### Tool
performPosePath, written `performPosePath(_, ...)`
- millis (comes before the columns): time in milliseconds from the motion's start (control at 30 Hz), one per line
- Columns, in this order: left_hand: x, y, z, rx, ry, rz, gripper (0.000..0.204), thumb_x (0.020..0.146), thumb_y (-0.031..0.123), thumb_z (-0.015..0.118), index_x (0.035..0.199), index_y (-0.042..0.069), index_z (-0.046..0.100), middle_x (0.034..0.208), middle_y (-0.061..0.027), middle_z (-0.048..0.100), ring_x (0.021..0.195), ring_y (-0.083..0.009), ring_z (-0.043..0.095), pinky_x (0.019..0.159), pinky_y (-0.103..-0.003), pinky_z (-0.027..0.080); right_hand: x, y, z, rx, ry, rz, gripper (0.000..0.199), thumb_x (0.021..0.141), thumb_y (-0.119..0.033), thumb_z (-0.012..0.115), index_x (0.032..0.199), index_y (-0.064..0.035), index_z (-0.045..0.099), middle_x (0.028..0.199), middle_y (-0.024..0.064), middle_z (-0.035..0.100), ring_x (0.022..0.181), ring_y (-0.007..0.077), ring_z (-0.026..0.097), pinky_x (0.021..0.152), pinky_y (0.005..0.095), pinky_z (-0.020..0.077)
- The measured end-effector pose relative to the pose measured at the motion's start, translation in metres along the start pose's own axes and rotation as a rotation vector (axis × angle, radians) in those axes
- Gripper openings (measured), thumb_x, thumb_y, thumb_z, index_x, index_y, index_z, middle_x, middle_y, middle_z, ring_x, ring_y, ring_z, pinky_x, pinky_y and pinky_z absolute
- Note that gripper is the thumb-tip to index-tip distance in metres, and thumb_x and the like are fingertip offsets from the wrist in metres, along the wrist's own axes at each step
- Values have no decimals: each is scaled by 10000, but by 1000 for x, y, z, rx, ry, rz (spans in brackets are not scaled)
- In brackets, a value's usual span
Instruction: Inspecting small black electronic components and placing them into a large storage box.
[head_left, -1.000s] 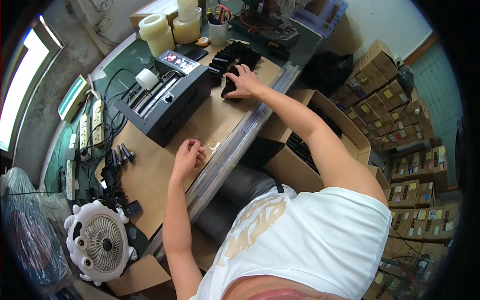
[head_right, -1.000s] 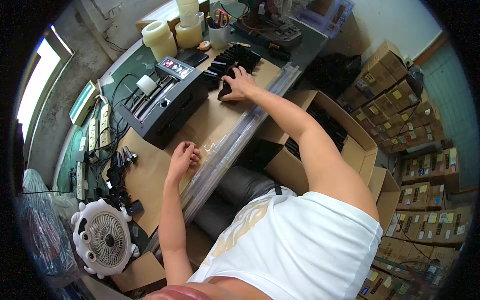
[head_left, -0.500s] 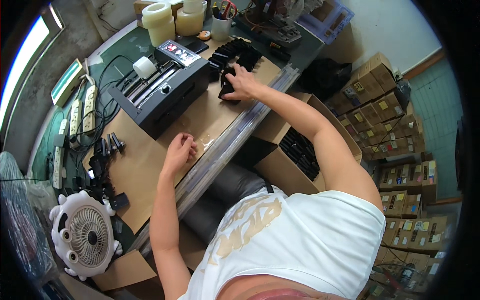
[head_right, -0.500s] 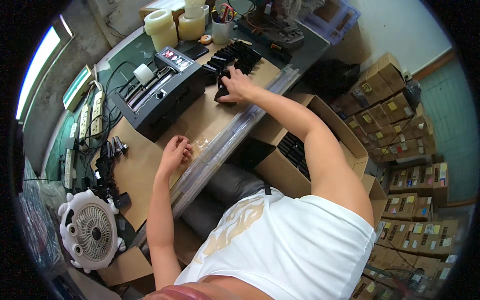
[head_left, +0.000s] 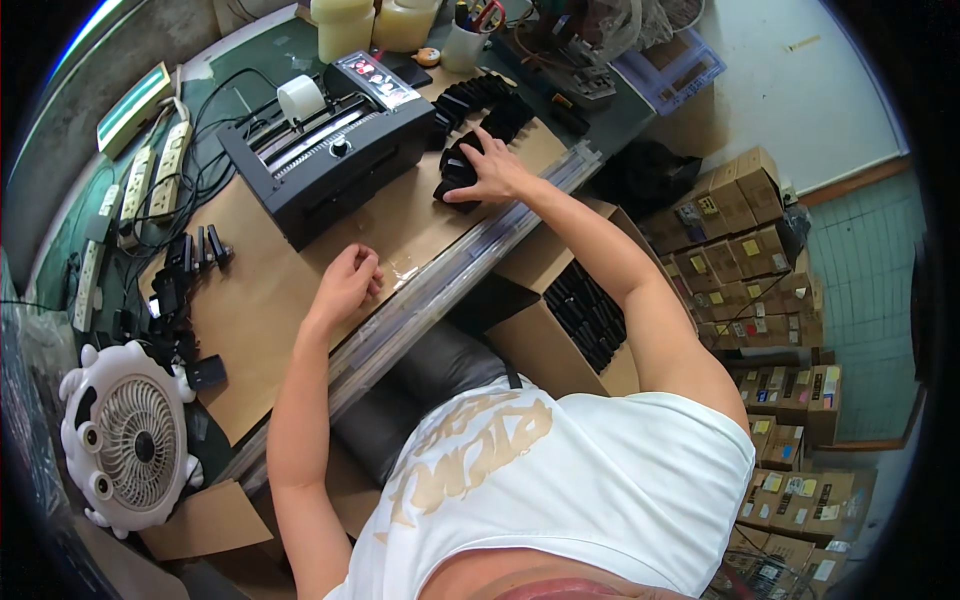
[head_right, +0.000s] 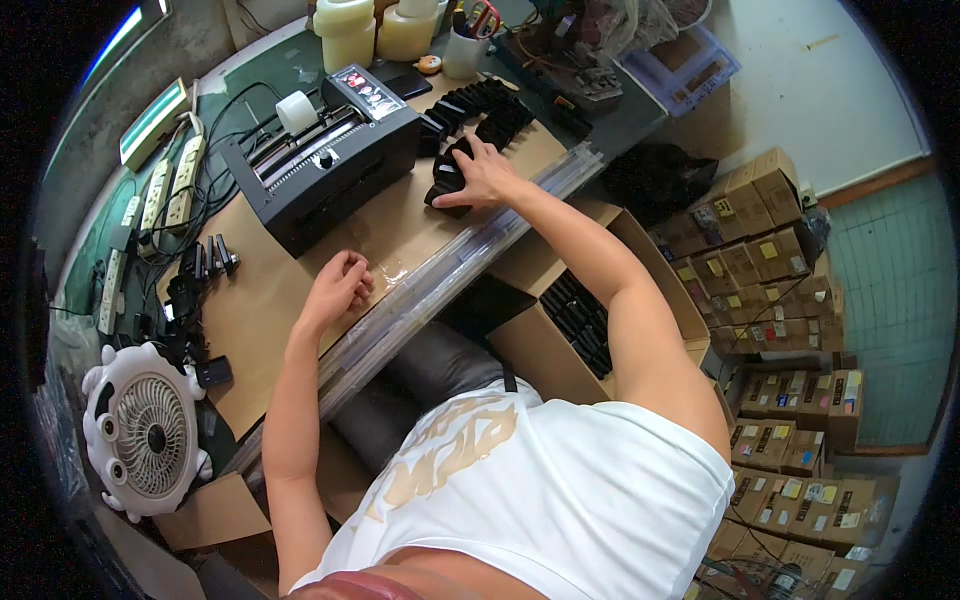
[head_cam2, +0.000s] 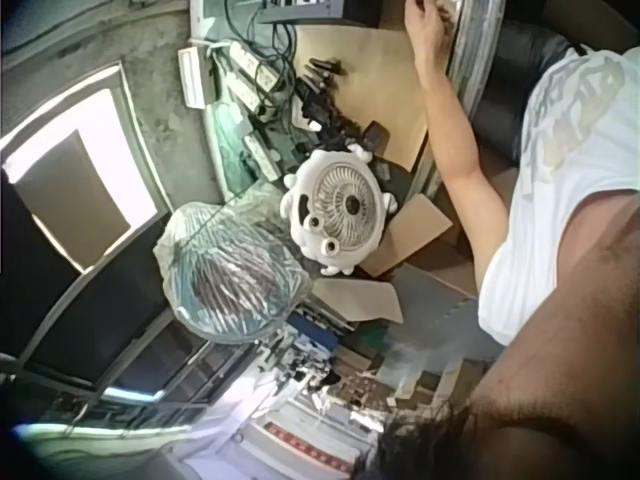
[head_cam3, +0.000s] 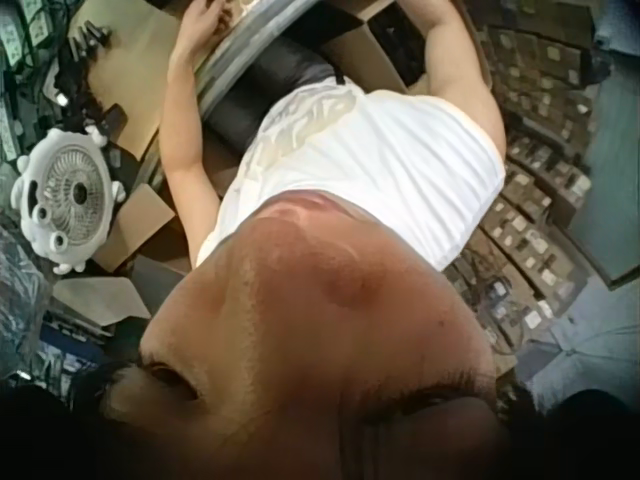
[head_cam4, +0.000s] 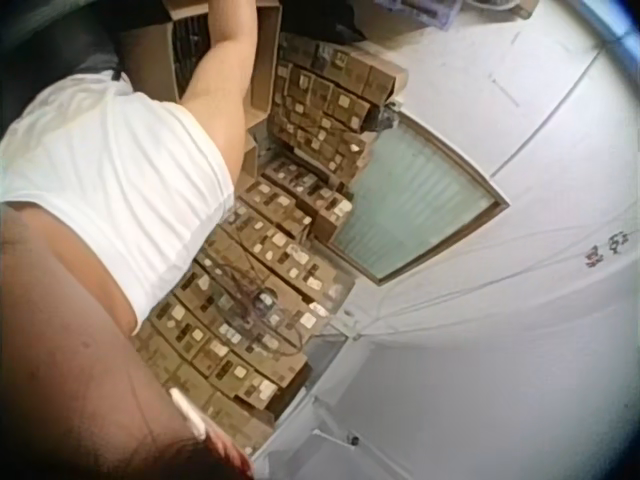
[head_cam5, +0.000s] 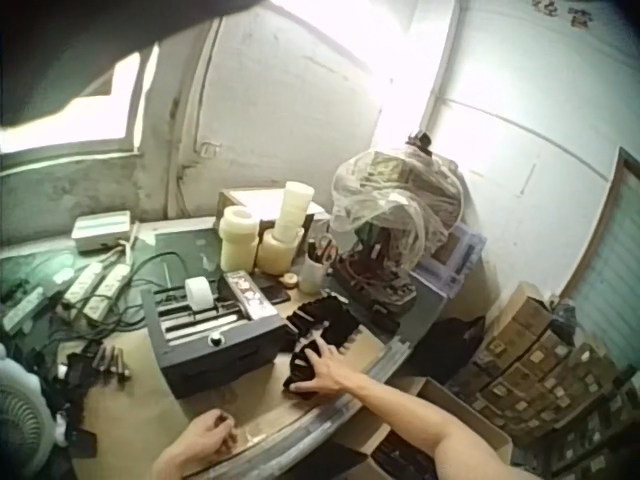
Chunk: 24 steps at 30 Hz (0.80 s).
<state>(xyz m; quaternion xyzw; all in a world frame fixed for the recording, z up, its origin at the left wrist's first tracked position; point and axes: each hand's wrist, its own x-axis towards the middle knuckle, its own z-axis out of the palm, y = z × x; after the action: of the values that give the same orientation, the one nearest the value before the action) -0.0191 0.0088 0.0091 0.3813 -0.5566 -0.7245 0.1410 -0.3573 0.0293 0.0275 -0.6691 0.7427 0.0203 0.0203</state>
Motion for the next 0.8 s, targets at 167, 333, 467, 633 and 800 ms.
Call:
performPosePath(167, 3, -4, -2, 13, -8, 1, 171, 995, 204, 480, 1038, 42, 515, 833, -58, 588, 649, -120, 536, 545, -231, 427, -3, 2, 1, 12, 70, -95, 931, 731, -662, 677, 1441, -123, 408, 1503, 234, 278, 1268, 456, 398, 1039, 512, 394)
performPosePath(333, 5, -6, -3, 4, -9, -9, 174, 995, 202, 478, 1037, 38, 513, 834, -62, 588, 643, -125, 539, 545, -236, 433, -1, -3, -10, 13, -15, -100, 891, 730, -623, 700, 1433, -157, 414, 1444, 212, 344, 1220, 440, 439, 1013, 491, 415)
performPosePath(467, 4, -6, -1, 8, -18, -13, 171, 995, 199, 477, 1038, 37, 511, 836, -62, 588, 638, -128, 540, 543, -238, 435, 2, -5, -14, -3, -47, -102, 852, 725, -604, 709, 1403, -168, 433, 1385, 210, 391, 1172, 430, 471, 987, 475, 431)
performPosePath(633, 4, -6, -3, 25, -6, -1, 164, 994, 193, 480, 1041, 39, 509, 837, -61, 585, 632, -128, 536, 537, -239, 432, 15, -2, -6, -9, 62, -205, 808, 702, -597, 713, 1333, -157, 467, 1332, 230, 418, 1116, 439, 496, 947, 469, 452)
performPosePath(800, 6, -10, -3, 27, -22, 4, 159, 995, 190, 478, 1045, 43, 510, 841, -60, 585, 631, -127, 530, 534, -236, 427, 20, 8, 8, 194, -18, -168, 739, 676, -524, 746, 1256, -133, 504, 1320, 238, 409, 1090, 453, 501, 919, 473, 464)
